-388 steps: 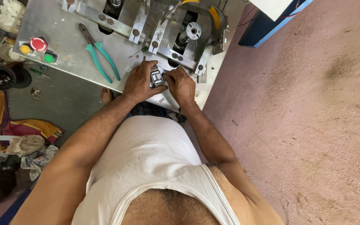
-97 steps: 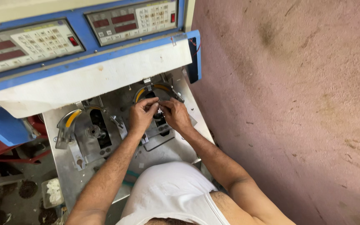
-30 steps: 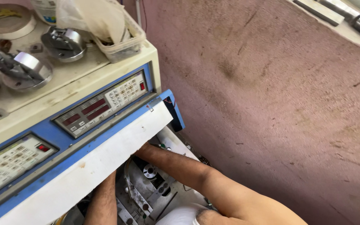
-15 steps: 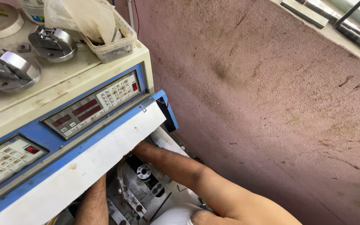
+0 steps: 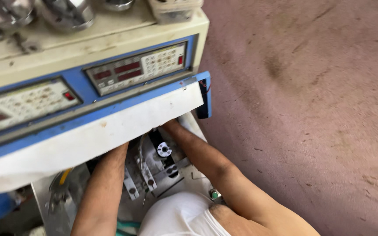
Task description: The person assembles mechanical components by hand and with pliers, inserting small pins and springs into metal housings while working at an industrial machine.
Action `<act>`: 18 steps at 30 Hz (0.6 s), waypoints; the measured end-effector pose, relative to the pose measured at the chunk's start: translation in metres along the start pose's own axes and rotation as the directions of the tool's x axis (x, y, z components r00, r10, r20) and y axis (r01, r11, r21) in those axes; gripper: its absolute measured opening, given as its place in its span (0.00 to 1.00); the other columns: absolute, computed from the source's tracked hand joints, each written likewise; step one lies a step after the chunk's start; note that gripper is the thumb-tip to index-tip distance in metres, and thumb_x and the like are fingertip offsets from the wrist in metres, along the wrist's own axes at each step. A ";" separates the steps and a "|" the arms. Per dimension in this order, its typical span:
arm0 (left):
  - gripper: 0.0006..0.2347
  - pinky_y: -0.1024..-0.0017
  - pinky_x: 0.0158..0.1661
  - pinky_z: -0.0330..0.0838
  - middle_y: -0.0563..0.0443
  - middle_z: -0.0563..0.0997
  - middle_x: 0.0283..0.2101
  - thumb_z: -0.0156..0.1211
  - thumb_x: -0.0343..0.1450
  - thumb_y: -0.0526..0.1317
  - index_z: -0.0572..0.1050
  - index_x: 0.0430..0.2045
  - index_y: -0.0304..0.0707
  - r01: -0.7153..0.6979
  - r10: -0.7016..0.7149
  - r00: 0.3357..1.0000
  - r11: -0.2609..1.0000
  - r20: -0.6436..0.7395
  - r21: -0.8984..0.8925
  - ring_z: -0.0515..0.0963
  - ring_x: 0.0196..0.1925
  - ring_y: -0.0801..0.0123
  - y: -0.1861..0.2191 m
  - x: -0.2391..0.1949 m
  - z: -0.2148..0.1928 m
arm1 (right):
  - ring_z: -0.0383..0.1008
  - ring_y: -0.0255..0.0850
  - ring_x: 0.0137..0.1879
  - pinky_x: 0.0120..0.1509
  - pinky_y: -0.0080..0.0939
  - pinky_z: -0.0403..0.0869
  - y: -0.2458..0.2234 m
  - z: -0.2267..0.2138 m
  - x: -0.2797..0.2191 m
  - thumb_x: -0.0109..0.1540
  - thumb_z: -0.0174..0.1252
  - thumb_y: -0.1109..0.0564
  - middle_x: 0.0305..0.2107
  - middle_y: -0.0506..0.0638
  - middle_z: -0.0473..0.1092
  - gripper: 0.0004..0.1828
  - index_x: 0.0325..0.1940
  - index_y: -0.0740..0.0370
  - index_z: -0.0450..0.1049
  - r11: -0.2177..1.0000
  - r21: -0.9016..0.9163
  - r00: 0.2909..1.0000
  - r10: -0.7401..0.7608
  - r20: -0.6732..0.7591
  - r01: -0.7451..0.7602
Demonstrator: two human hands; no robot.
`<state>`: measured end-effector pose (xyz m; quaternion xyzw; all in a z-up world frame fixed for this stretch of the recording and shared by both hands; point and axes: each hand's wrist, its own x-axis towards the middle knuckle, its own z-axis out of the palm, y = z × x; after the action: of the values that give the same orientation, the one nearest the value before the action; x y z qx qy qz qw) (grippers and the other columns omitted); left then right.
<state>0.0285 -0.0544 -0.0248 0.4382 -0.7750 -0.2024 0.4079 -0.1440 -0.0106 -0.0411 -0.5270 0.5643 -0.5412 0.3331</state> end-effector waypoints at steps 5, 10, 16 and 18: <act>0.19 0.58 0.51 0.78 0.41 0.83 0.50 0.65 0.72 0.50 0.76 0.52 0.38 0.084 -0.084 0.996 0.996 -0.037 0.004 0.82 0.52 0.54 -0.005 -0.035 -0.011 | 0.72 0.46 0.60 0.62 0.48 0.75 -0.002 -0.007 0.004 0.69 0.58 0.48 0.55 0.58 0.69 0.23 0.62 0.64 0.66 0.929 -0.367 0.992 0.090 0.083 -0.054; 0.20 0.58 0.51 0.79 0.41 0.83 0.50 0.64 0.72 0.50 0.76 0.53 0.38 0.109 -0.109 0.993 0.994 -0.055 -0.002 0.82 0.52 0.55 -0.004 -0.042 -0.013 | 0.72 0.46 0.60 0.61 0.48 0.75 -0.002 -0.008 0.008 0.68 0.59 0.49 0.54 0.57 0.69 0.22 0.61 0.64 0.67 0.859 -0.508 0.979 0.154 0.134 -0.065; 0.20 0.59 0.52 0.79 0.42 0.82 0.51 0.64 0.73 0.51 0.76 0.54 0.38 0.069 -0.070 0.997 0.997 -0.035 -0.022 0.82 0.53 0.55 0.003 -0.010 -0.007 | 0.72 0.46 0.59 0.60 0.48 0.75 -0.008 -0.008 0.013 0.68 0.59 0.50 0.53 0.57 0.70 0.21 0.60 0.64 0.68 0.833 -0.548 0.980 0.159 0.118 -0.069; 0.20 0.59 0.52 0.79 0.42 0.82 0.51 0.64 0.73 0.51 0.76 0.54 0.39 0.071 -0.072 0.997 0.997 -0.031 -0.031 0.82 0.53 0.55 0.005 -0.009 -0.005 | 0.73 0.46 0.59 0.60 0.48 0.75 -0.008 -0.009 0.012 0.67 0.60 0.50 0.53 0.57 0.70 0.21 0.60 0.64 0.68 0.831 -0.552 0.980 0.160 0.115 -0.072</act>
<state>0.0323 -0.0443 -0.0226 0.4627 -0.7491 -0.2211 0.4194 -0.1533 -0.0186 -0.0296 -0.6052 0.6980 -0.2943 0.2448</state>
